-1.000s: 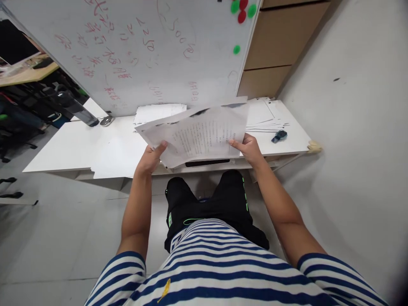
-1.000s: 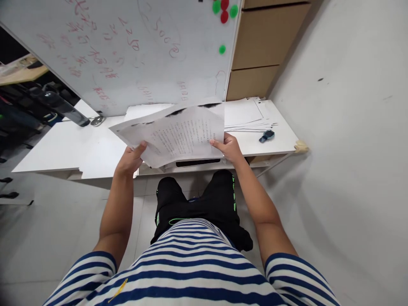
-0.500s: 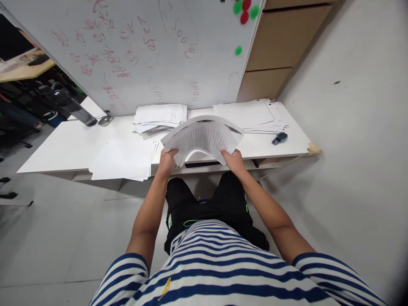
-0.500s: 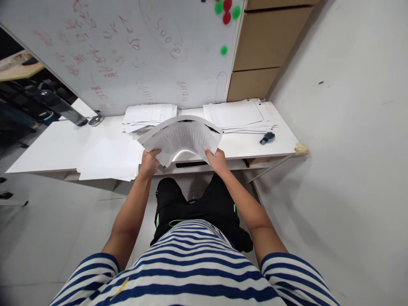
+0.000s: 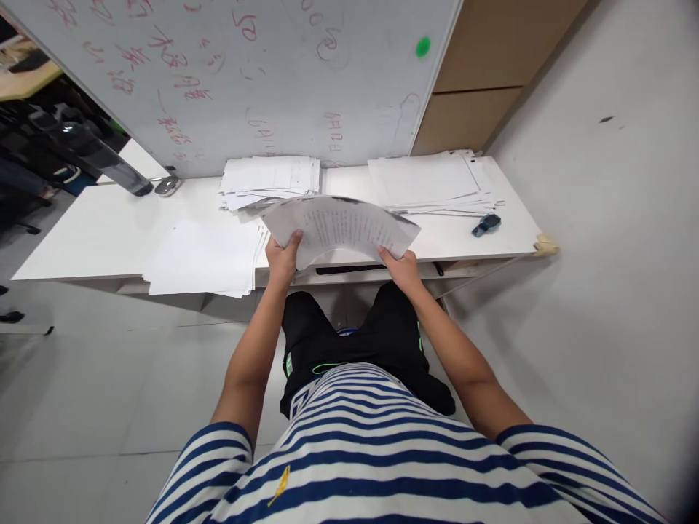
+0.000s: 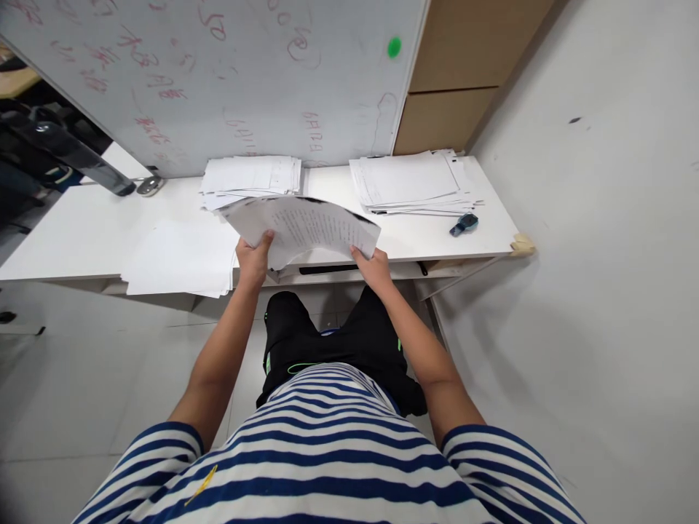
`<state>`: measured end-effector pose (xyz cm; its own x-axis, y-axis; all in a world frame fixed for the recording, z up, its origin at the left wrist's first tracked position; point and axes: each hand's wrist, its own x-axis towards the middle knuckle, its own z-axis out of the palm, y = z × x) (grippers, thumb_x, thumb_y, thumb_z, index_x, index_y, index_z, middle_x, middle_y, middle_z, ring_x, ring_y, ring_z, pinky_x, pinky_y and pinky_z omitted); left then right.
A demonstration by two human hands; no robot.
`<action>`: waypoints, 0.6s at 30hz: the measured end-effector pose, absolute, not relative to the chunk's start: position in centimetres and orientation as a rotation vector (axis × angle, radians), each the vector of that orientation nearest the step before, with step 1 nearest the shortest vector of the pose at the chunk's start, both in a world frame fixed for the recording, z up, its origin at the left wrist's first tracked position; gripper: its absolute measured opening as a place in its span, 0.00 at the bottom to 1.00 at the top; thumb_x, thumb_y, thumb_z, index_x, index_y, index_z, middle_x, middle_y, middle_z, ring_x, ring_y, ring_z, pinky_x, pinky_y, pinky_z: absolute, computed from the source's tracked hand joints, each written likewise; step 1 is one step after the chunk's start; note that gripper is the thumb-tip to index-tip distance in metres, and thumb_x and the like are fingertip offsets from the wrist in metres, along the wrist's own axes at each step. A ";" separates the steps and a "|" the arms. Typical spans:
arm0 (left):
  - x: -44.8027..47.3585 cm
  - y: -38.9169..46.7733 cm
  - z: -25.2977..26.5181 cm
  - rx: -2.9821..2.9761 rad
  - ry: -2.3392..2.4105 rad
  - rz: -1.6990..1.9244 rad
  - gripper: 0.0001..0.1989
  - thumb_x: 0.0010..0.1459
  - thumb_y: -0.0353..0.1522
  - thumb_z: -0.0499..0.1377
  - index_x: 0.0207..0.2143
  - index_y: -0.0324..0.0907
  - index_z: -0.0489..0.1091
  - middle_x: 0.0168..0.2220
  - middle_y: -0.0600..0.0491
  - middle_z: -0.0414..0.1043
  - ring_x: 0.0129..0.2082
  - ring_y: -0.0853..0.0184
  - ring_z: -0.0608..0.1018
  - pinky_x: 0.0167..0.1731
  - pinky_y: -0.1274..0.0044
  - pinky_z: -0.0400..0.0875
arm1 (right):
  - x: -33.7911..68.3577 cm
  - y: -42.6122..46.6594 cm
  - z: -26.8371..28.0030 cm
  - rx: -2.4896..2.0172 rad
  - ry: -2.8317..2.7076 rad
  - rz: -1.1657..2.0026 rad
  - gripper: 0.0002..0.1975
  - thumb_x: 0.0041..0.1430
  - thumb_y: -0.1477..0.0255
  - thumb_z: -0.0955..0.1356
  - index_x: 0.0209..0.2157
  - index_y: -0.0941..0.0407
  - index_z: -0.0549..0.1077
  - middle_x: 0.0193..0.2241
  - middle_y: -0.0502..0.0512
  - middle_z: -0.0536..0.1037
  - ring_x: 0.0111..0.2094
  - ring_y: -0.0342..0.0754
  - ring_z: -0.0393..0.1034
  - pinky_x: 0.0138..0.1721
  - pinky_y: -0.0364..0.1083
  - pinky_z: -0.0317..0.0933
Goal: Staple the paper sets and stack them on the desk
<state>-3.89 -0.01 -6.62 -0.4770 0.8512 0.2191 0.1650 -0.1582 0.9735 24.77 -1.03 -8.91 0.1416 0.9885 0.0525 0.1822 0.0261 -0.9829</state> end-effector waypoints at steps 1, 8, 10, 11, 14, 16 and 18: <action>-3.7 -0.2 -6.5 1.156 1.582 1.668 0.28 0.51 0.53 0.68 0.43 0.40 0.75 0.42 0.45 0.81 0.47 0.56 0.81 0.46 0.68 0.78 | 25.0 -1.1 -9.0 -1.370 -1.262 0.981 0.26 0.54 0.51 0.73 0.45 0.58 0.81 0.46 0.61 0.84 0.53 0.59 0.77 0.59 0.56 0.67; -3.6 -1.4 -4.7 1.210 1.337 1.062 0.28 0.49 0.53 0.70 0.41 0.39 0.77 0.42 0.43 0.82 0.40 0.55 0.83 0.37 0.68 0.80 | 31.7 -3.7 -8.9 -1.496 -1.247 0.888 0.23 0.51 0.54 0.76 0.42 0.57 0.82 0.46 0.60 0.85 0.53 0.60 0.78 0.58 0.56 0.69; -3.2 -1.1 -4.6 1.194 1.291 0.916 0.27 0.49 0.49 0.71 0.43 0.39 0.77 0.42 0.44 0.82 0.39 0.56 0.83 0.36 0.68 0.79 | 34.0 -5.2 -9.5 -1.591 -1.119 1.043 0.24 0.46 0.55 0.79 0.38 0.58 0.82 0.44 0.61 0.85 0.48 0.62 0.80 0.53 0.58 0.73; -2.8 -0.9 -4.6 1.193 1.295 0.874 0.26 0.50 0.47 0.71 0.45 0.39 0.76 0.40 0.44 0.82 0.38 0.57 0.84 0.36 0.68 0.79 | 35.0 -6.0 -9.8 -1.614 -1.046 1.117 0.24 0.43 0.55 0.80 0.37 0.58 0.82 0.43 0.62 0.85 0.46 0.63 0.81 0.50 0.59 0.75; -1.2 0.2 -5.1 1.212 1.387 0.832 0.28 0.51 0.40 0.72 0.53 0.40 0.73 0.34 0.47 0.82 0.35 0.59 0.83 0.35 0.68 0.79 | 36.6 -8.3 -10.9 -1.619 -0.871 1.244 0.24 0.40 0.57 0.82 0.36 0.57 0.82 0.41 0.62 0.86 0.43 0.63 0.82 0.45 0.58 0.78; -0.2 1.0 -5.3 1.232 1.442 0.874 0.30 0.53 0.37 0.70 0.57 0.40 0.69 0.33 0.48 0.81 0.33 0.60 0.83 0.35 0.68 0.79 | 37.3 -9.5 -11.3 -1.613 -0.765 1.242 0.22 0.39 0.59 0.82 0.35 0.57 0.82 0.40 0.61 0.86 0.43 0.62 0.82 0.44 0.56 0.79; 0.4 1.8 -5.3 1.290 1.503 0.971 0.30 0.57 0.37 0.66 0.61 0.40 0.65 0.34 0.48 0.81 0.34 0.61 0.83 0.38 0.67 0.79 | 38.0 -10.3 -11.6 -1.605 -0.654 1.202 0.22 0.39 0.61 0.83 0.35 0.56 0.82 0.41 0.59 0.86 0.43 0.60 0.83 0.44 0.55 0.80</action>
